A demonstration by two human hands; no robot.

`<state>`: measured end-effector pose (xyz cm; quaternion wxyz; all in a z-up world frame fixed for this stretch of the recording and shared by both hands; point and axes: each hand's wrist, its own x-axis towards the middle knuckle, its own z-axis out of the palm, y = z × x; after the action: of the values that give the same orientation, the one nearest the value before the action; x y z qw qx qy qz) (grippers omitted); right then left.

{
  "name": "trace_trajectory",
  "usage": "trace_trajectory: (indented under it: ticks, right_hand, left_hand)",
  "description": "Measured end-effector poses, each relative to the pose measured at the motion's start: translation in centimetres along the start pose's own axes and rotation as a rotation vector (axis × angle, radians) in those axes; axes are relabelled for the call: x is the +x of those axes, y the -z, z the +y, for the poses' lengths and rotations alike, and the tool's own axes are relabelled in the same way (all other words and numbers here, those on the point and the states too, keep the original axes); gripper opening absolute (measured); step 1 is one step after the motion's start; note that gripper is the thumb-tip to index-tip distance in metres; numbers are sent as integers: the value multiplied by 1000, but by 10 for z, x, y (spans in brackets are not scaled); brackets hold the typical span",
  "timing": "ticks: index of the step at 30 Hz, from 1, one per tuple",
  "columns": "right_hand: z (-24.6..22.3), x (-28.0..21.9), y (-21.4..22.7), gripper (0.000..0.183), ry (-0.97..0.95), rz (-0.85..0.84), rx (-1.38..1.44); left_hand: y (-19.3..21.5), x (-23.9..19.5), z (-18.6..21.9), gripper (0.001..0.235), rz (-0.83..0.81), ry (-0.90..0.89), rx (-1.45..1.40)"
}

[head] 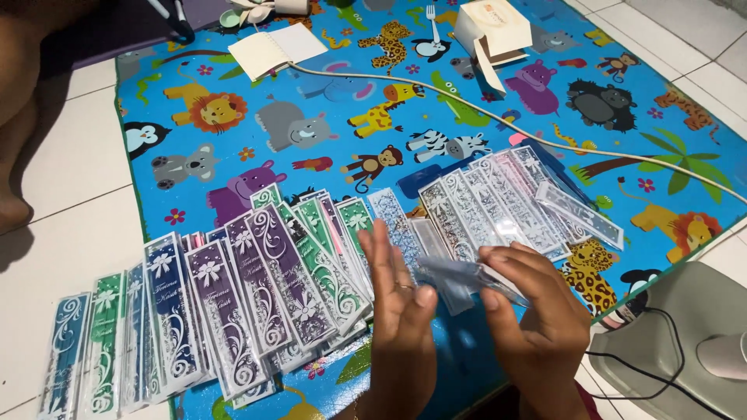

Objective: The person is packaging decorative bookmarks by inserting them into plastic sleeves and sealing the ends with a handheld heat sealer.

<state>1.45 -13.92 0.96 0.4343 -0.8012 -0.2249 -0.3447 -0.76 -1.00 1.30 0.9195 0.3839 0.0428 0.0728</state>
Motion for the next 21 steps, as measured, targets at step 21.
trace_trajectory:
  ticks: [21]
  right_hand:
    - [13, -38, -9, 15, -62, 7, 236]
  left_hand:
    - [8, 0, -5, 16, -160, -82, 270]
